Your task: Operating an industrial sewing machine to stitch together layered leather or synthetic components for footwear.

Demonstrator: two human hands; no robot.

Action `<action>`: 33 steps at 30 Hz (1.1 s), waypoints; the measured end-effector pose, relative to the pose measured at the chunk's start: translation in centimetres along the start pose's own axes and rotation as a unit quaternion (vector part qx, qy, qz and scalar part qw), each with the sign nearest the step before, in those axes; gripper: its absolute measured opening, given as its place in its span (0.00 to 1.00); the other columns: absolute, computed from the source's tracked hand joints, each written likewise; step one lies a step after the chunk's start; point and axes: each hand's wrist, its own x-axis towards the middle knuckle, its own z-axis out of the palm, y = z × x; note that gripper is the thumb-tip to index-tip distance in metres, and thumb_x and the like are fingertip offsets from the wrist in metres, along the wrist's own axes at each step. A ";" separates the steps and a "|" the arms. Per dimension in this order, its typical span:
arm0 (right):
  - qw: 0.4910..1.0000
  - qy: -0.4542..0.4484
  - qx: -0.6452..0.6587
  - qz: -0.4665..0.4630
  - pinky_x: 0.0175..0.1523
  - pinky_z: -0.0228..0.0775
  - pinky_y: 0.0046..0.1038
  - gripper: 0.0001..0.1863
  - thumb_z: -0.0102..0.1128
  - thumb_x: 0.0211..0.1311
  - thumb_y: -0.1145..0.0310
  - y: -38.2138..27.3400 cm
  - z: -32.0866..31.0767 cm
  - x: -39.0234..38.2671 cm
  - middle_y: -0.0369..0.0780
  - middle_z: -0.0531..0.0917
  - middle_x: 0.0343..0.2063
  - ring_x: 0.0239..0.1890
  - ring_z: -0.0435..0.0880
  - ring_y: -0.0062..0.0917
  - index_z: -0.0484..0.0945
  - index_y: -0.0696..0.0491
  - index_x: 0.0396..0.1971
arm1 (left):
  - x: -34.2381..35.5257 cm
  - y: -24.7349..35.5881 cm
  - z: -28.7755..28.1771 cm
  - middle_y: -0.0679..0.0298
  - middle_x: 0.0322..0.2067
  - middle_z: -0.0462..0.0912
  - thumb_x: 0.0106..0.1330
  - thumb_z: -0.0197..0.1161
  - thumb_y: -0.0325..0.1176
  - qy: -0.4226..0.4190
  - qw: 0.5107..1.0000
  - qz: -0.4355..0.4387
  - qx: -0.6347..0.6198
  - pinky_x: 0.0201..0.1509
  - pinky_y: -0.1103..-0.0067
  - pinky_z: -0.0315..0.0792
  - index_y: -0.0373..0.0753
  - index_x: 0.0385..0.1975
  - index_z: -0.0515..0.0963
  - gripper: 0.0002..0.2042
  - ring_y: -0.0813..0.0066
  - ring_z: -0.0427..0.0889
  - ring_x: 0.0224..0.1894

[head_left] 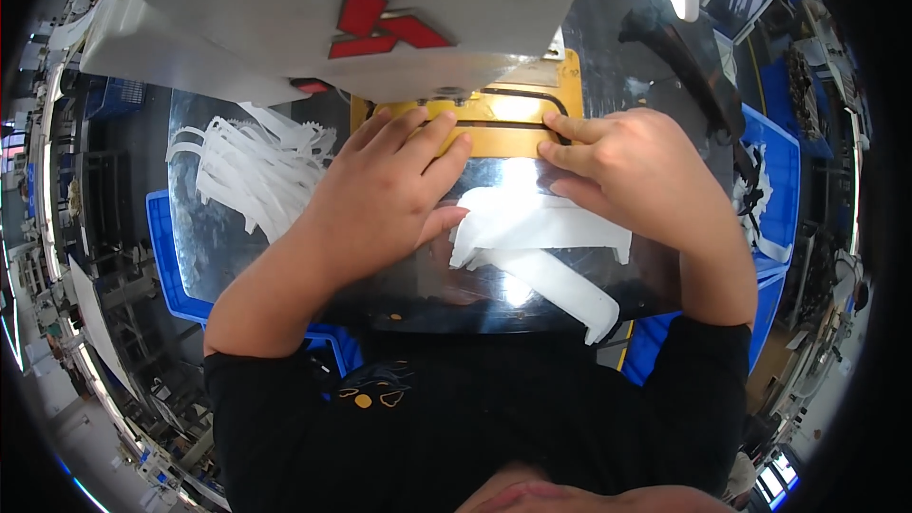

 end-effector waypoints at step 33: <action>0.997 0.032 -0.039 -0.065 0.49 0.76 0.30 0.05 0.67 0.60 0.71 -0.8 2.2 1.1 0.36 0.84 0.36 0.45 0.89 0.26 0.88 0.53 0.35 | 0.5 0.1 -0.2 0.52 0.62 0.85 0.68 0.75 0.42 0.010 1.000 -0.006 0.007 0.71 0.58 0.78 0.35 0.59 0.85 0.23 0.52 0.83 0.65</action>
